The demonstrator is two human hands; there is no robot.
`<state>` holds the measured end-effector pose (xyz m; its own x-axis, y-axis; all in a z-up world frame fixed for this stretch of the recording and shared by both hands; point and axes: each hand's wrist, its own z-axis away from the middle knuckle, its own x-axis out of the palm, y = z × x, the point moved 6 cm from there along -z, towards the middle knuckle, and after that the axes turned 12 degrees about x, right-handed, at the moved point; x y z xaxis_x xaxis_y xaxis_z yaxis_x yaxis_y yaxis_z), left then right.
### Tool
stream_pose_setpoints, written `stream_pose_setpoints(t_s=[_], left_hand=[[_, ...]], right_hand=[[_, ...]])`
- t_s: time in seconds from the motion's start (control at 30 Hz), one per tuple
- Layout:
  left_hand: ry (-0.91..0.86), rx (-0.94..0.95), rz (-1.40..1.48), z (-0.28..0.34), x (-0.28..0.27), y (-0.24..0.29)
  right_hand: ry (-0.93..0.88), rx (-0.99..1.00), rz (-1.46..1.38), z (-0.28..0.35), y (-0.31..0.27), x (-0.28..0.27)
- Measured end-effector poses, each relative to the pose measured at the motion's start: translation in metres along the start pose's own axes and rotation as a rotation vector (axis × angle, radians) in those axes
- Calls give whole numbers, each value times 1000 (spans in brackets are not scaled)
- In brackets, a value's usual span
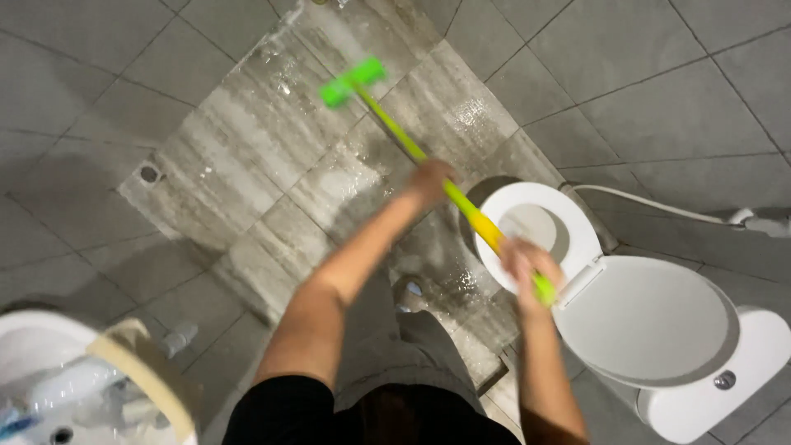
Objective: The person sweeps water across the tiled bathroom floor using a green squeegee, moving the water toward the drain. They then use a handheld bidet sprayer to rinse the toilet bowl, the surrounding floor, and the squeegee itself.
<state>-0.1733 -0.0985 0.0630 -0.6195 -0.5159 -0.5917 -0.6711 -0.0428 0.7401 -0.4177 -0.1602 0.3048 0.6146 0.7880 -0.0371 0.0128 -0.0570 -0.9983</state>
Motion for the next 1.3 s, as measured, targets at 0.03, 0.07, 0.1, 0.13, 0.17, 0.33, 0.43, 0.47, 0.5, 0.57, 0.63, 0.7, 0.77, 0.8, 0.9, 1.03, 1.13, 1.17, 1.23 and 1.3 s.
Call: stream_pose_setpoints(t_s=[0.03,0.07,0.1,0.13,0.17,0.33,0.43,0.47,0.5,0.57,0.63,0.7,0.77,0.8,0.9,1.03,1.13,1.17,1.23,1.3], left_hand=[[0,-1,2,5,5,51],[-48,-27,58,12,14,101],[-94,-47,118,14,25,152],[-93,-41,123,22,27,187],[-108,21,233,32,29,225],[-199,96,304,71,53,295],[-131,9,289,92,62,261],[-45,62,215,94,55,245],[40,111,138,99,46,228],[104,110,86,109,60,159],[170,117,41,115,52,124],[224,189,14,119,19,128],[128,85,-23,114,8,146],[33,-24,-67,112,2,150],[-129,-131,123,128,55,154],[-80,224,149,148,88,285],[-251,185,243,153,94,370],[-326,162,291,153,88,395],[-398,139,338,154,87,419],[-210,181,234,151,90,417]], right_hand=[[0,2,1,28,-33,-15],[32,-25,62,56,-68,-30],[68,-56,129,84,-104,-48],[72,-59,135,105,-121,-61],[97,-71,63,126,-137,-75],[241,-113,-122,183,-162,-88],[202,-136,-226,184,-135,-65],[201,-154,-190,180,-126,-52],[197,-168,-158,175,-117,-38],[205,-154,-36,167,-80,-19],[217,-143,94,155,-49,-3],[128,-128,177,141,-23,17],[46,-147,45,138,-21,18],[-43,-164,-92,135,-21,22],[104,116,182,169,-48,-22],[60,-15,31,243,-124,-82],[41,-3,-96,282,-163,-115],[22,-22,-86,290,-167,-125],[1,-43,-75,297,-163,-130],[110,-170,-183,296,-154,-131]])
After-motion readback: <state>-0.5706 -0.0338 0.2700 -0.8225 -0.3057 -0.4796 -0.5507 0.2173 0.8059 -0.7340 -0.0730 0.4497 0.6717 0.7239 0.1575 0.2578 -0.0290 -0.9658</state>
